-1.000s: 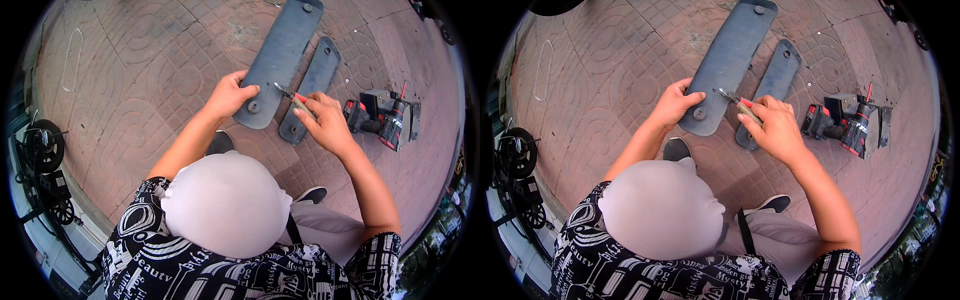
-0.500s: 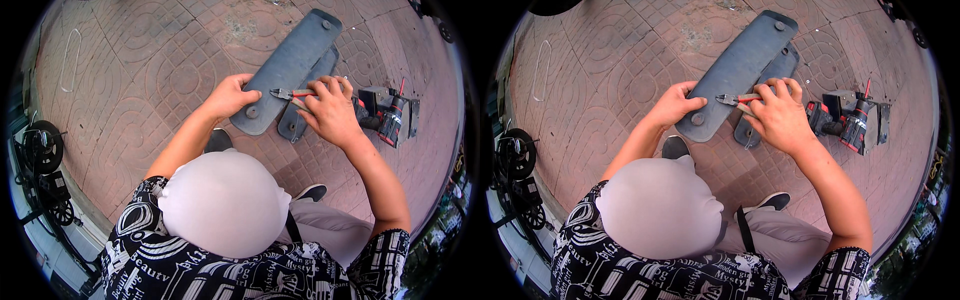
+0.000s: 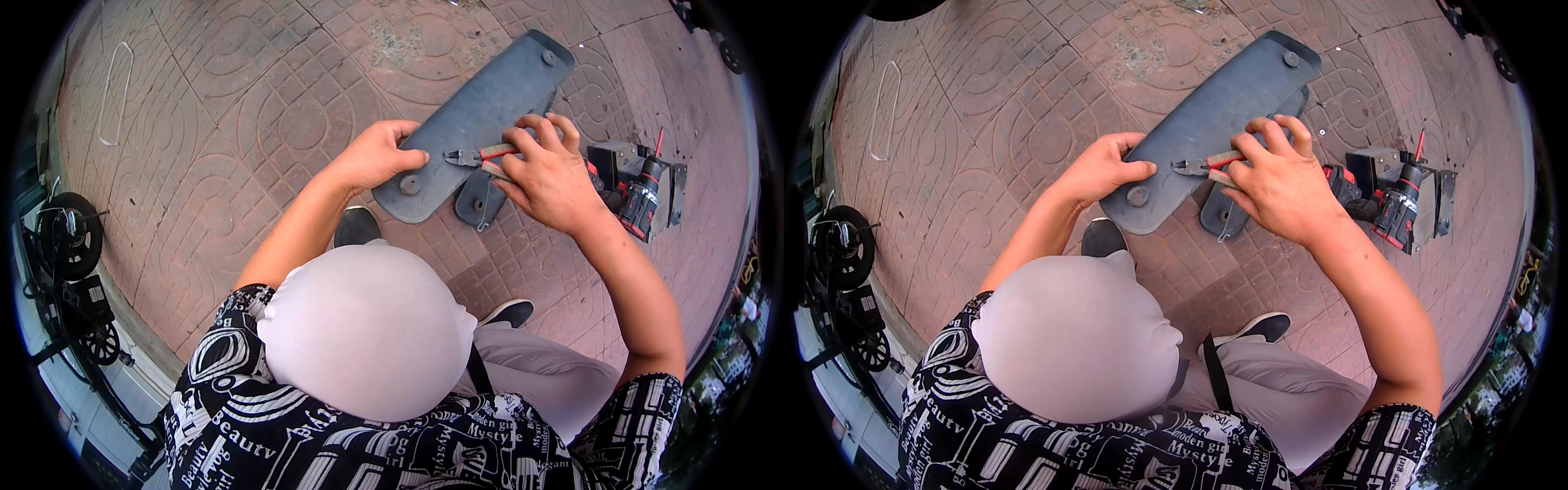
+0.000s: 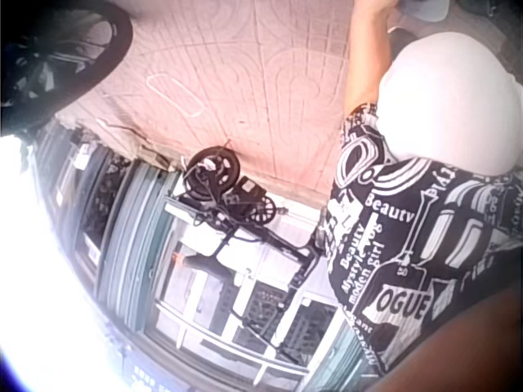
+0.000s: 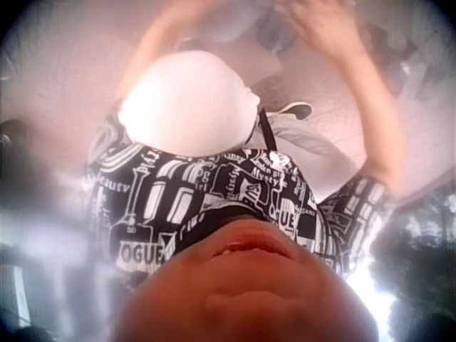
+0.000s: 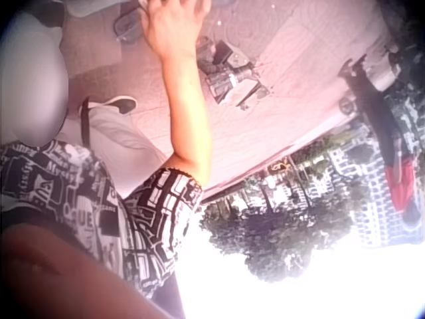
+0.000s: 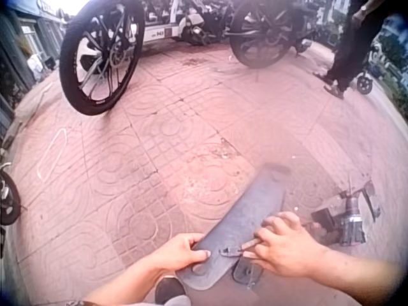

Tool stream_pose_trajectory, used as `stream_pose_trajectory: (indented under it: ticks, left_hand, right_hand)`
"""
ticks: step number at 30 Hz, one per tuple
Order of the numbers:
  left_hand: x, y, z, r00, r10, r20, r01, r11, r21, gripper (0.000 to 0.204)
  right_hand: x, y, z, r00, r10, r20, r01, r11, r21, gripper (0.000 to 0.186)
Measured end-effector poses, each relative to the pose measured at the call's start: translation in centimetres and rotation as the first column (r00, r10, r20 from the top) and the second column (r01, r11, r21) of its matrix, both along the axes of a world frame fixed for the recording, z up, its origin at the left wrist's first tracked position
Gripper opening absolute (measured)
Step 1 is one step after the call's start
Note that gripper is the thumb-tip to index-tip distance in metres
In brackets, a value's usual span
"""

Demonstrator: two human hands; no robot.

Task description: The person uses a cordless drill to drive screws into two gray plastic parts on the ground. They then use pliers to adjust a screw on one of the parts and a metal rod to probe the holes. Finally, they pick up the parts and walk away.

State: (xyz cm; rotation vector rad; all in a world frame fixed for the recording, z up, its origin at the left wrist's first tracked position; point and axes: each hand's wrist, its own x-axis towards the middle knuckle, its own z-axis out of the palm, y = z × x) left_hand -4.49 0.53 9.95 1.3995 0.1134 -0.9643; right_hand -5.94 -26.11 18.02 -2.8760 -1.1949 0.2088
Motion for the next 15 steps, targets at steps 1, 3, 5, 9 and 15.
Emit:
stream_pose_trajectory:
  ticks: [1, 3, 5, 9, 15]
  left_hand:
    - [-0.02, 0.02, -0.14, 1.0, -0.012, 0.013, 0.012, 1.0, -0.003, 0.03]
    - [-0.04, 0.03, -0.24, 0.998, -0.044, 0.034, 0.044, 0.999, 0.0, 0.029]
    - [0.02, -0.04, -0.18, 0.995, -0.083, 0.048, 0.083, 0.996, 0.013, 0.029]
    - [-0.12, -0.22, -0.6, 0.993, -0.115, 0.02, 0.116, 0.992, -0.047, 0.029]
    - [-0.32, -0.27, -0.84, 0.996, -0.082, -0.031, 0.08, 0.995, -0.052, 0.029]
  right_hand:
    - [0.1, -0.04, 0.0, 1.0, 0.01, -0.008, -0.01, 1.0, -0.005, 0.021]
    - [0.24, -0.04, 0.08, 0.999, 0.035, -0.019, -0.035, 0.999, -0.015, 0.021]
    - [0.38, 0.02, 0.23, 0.998, 0.065, -0.023, -0.066, 0.997, -0.027, 0.02]
    - [0.56, 0.05, 0.15, 0.992, 0.122, -0.036, -0.123, 0.992, -0.023, 0.02]
    - [0.99, -0.06, 0.12, 0.976, 0.141, -0.167, -0.157, 0.984, -0.087, 0.023]
